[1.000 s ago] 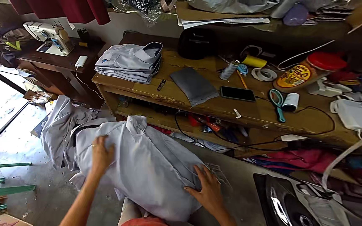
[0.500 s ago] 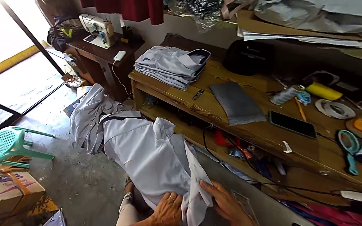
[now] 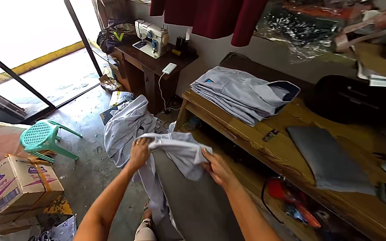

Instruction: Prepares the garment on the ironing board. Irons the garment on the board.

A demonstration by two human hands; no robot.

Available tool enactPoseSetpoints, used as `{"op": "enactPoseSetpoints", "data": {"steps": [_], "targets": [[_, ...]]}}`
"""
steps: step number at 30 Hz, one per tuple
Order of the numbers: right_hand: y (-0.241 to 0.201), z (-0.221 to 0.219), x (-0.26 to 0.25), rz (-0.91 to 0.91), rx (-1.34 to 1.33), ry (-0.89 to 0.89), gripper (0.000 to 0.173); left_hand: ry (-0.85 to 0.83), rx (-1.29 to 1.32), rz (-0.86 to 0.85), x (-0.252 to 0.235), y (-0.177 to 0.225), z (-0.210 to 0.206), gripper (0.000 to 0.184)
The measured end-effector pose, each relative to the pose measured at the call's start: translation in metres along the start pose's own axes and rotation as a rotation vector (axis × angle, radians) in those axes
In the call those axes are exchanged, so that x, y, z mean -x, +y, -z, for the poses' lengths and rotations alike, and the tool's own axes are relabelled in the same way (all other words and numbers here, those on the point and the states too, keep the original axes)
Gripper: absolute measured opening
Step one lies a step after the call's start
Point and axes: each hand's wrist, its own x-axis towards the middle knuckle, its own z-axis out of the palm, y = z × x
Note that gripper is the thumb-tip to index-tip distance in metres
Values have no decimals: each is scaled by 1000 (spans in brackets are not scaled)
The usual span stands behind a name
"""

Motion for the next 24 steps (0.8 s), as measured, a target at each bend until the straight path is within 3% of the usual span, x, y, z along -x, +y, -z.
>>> {"op": "enactPoseSetpoints", "data": {"steps": [2,4,6,8,11,15,18,20,22,24], "targets": [[-40,-41,-45,71,-66,-11,36,90,99,194,-42,-15,54,42],[-83,-67,-74,171,-182,-42,36,279,182,263,-68,-28,103,39],[-116,-80,-87,229,-233,-68,37,427,214,195,-76,-44,133,36],[-128,-84,-96,248,-244,-58,36,461,194,97,-73,-57,140,36],[-101,-79,-116,146,-285,16,37,400,148,120,-63,-71,118,35],[-63,-80,-138,-100,-377,183,41,22,235,351,-68,-73,93,40],[-64,-81,-140,-84,-383,168,43,-167,387,275,-50,-40,43,59],[-65,-79,-140,-82,-354,149,44,-232,368,162,-37,-19,3,69],[-61,-76,-138,-109,-318,155,43,-202,280,124,-36,-14,-17,57],[-58,-72,-138,-132,-304,169,42,-174,200,177,-51,-21,-9,46]]}}
